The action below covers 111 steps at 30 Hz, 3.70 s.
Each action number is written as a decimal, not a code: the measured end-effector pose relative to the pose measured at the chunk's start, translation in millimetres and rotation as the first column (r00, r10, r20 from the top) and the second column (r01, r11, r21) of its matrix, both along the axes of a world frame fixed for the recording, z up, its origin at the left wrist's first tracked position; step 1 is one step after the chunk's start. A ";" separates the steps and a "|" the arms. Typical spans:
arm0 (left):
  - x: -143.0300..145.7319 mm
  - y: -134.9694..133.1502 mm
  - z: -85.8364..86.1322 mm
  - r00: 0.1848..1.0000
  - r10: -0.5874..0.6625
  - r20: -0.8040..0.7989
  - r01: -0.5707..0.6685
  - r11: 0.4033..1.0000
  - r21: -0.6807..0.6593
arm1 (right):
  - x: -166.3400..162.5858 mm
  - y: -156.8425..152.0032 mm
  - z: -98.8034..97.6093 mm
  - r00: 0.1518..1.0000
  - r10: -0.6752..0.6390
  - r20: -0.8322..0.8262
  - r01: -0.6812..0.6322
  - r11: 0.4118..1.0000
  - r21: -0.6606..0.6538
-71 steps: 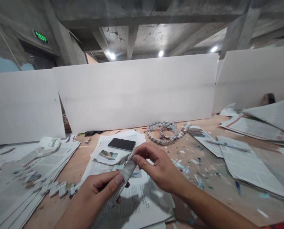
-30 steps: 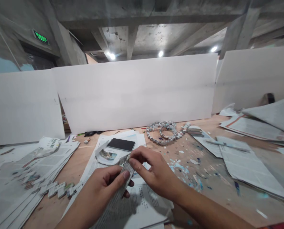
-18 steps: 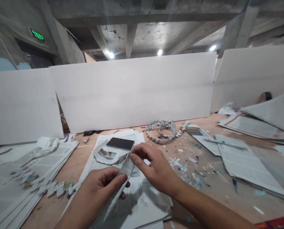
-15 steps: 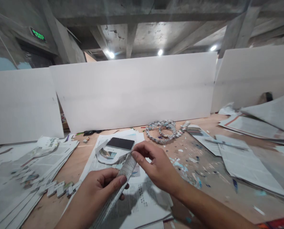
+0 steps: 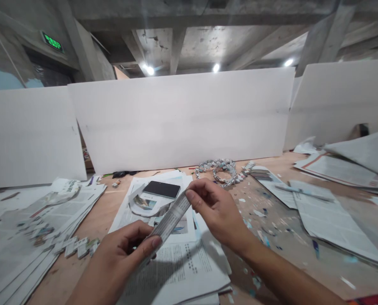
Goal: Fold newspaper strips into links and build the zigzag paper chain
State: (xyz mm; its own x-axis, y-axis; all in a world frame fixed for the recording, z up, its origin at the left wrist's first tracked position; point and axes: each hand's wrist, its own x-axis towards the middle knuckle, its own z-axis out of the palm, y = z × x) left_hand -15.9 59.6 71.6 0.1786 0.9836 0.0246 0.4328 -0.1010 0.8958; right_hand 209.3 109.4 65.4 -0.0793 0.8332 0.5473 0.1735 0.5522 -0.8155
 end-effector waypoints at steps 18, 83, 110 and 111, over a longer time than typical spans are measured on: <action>-15.1 -20.7 -6.0 0.926 0.304 0.223 -0.351 0.911 0.215 | 8.5 6.6 1.2 0.990 -0.051 -0.135 0.047 0.998 -0.031; -28.5 -6.3 -50.4 0.725 -0.051 -0.687 0.118 0.992 0.051 | -13.9 36.5 -61.2 0.612 -0.032 0.790 0.170 0.981 -0.092; -19.6 25.1 -10.9 0.230 -0.354 -0.907 0.692 0.714 -0.103 | -12.9 36.4 -68.0 0.517 -0.048 0.855 0.195 0.979 -0.063; -21.8 20.9 -10.5 0.241 -0.342 -0.908 0.685 0.722 -0.091 | -13.0 36.5 -68.1 0.517 -0.047 0.855 0.194 0.979 -0.064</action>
State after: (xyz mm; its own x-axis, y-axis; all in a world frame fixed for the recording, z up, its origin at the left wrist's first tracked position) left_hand -37.7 80.5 61.2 0.7341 0.6347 -0.2414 0.6505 -0.7593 -0.0183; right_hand 196.2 145.8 -2.7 -0.3352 0.9283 0.1612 0.8768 0.3699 -0.3071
